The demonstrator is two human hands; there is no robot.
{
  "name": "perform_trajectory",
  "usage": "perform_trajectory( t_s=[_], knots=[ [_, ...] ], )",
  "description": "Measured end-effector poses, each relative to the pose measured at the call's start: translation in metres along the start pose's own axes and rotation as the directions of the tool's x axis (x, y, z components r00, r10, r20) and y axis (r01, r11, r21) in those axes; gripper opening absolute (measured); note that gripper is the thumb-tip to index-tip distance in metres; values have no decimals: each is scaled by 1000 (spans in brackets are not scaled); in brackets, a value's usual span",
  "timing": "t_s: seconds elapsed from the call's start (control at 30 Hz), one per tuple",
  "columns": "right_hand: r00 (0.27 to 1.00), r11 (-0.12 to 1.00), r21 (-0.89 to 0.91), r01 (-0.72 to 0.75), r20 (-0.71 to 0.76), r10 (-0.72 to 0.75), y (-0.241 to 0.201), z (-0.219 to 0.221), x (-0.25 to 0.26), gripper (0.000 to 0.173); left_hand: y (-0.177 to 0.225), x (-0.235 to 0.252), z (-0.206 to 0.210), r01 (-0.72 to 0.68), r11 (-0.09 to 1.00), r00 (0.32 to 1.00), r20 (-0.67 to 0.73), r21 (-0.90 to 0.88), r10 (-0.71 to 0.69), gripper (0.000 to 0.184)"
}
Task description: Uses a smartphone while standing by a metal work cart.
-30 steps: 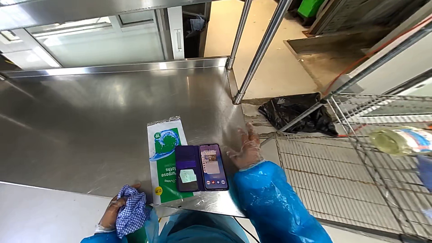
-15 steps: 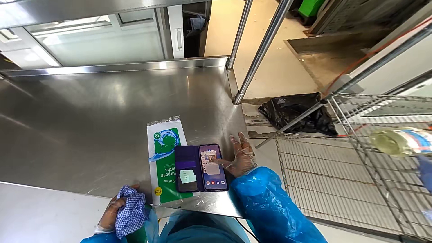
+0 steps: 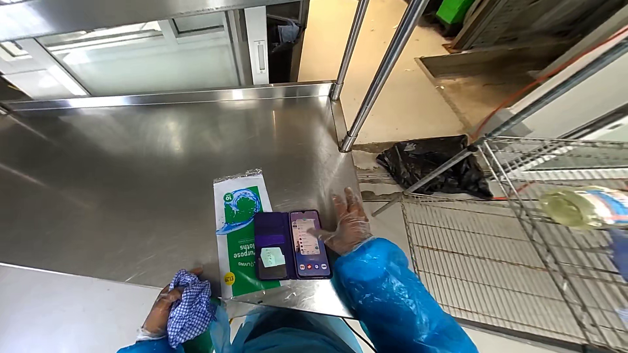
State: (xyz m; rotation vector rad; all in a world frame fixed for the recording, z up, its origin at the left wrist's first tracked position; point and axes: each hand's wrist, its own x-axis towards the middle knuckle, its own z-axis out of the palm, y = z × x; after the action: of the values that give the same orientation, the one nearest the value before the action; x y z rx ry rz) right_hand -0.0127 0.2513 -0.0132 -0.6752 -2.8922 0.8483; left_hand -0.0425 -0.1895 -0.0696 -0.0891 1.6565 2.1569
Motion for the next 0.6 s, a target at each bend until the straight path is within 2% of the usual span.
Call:
perform_trajectory(
  t_s=[0.07, 0.1, 0.13, 0.2, 0.23, 0.27, 0.3, 0.37, 0.43, 0.5, 0.53, 0.6],
  knots=[
    [974, 987, -151, -54, 211, 86, -8, 1, 4, 122, 2, 0, 2, -2, 1000, 1000, -18, 6, 2, 37],
    [956, 977, -202, -68, 266, 121, -10, 1, 6, 124, 2, -1, 3, 1, 1000, 1000, -31, 6, -1, 37],
    [959, 976, -203, -80, 252, 131, -8, 0, 8, 121, 2, -1, 3, 6, 1000, 999, -37, 15, -5, 37],
    [998, 997, -40, -65, -14, 65, 3, -5, 11, 103, 5, -2, 5, 15, 998, 999, -52, 56, -12, 38],
    [988, 999, 27, -36, -148, 39, 6, -8, 14, 96, 5, -3, 6, 16, 998, 998, -65, 61, -12, 38],
    [975, 996, 88, 6, -220, 14, 7, -7, 14, 94, 4, -4, 5, 14, 998, 998, -65, 58, -11, 38],
    [974, 989, 134, 60, -225, -28, 9, -5, 12, 95, 3, -4, 5, 15, 999, 998, -56, 52, -12, 38],
    [996, 995, 80, 59, -65, -54, 8, -4, 7, 105, 5, -3, 8, 9, 999, 999, -34, 34, -8, 37],
    [990, 997, -72, 16, 140, -6, 0, -5, 7, 120, 12, -8, 18, -5, 999, 996, -87, 37, 8, 33],
    [968, 983, -185, -16, 244, 62, -3, -4, 12, 125, 8, -5, 11, 6, 1000, 998, -65, 27, -4, 34],
    [977, 986, -166, -33, 202, 66, 1, -5, 16, 120, 5, -3, 6, 16, 999, 999, -47, 31, -15, 37],
    [997, 999, -1, -42, -69, 41, 10, -11, 22, 100, 3, -2, 5, 28, 999, 998, -65, 23, -26, 37]
  ],
)
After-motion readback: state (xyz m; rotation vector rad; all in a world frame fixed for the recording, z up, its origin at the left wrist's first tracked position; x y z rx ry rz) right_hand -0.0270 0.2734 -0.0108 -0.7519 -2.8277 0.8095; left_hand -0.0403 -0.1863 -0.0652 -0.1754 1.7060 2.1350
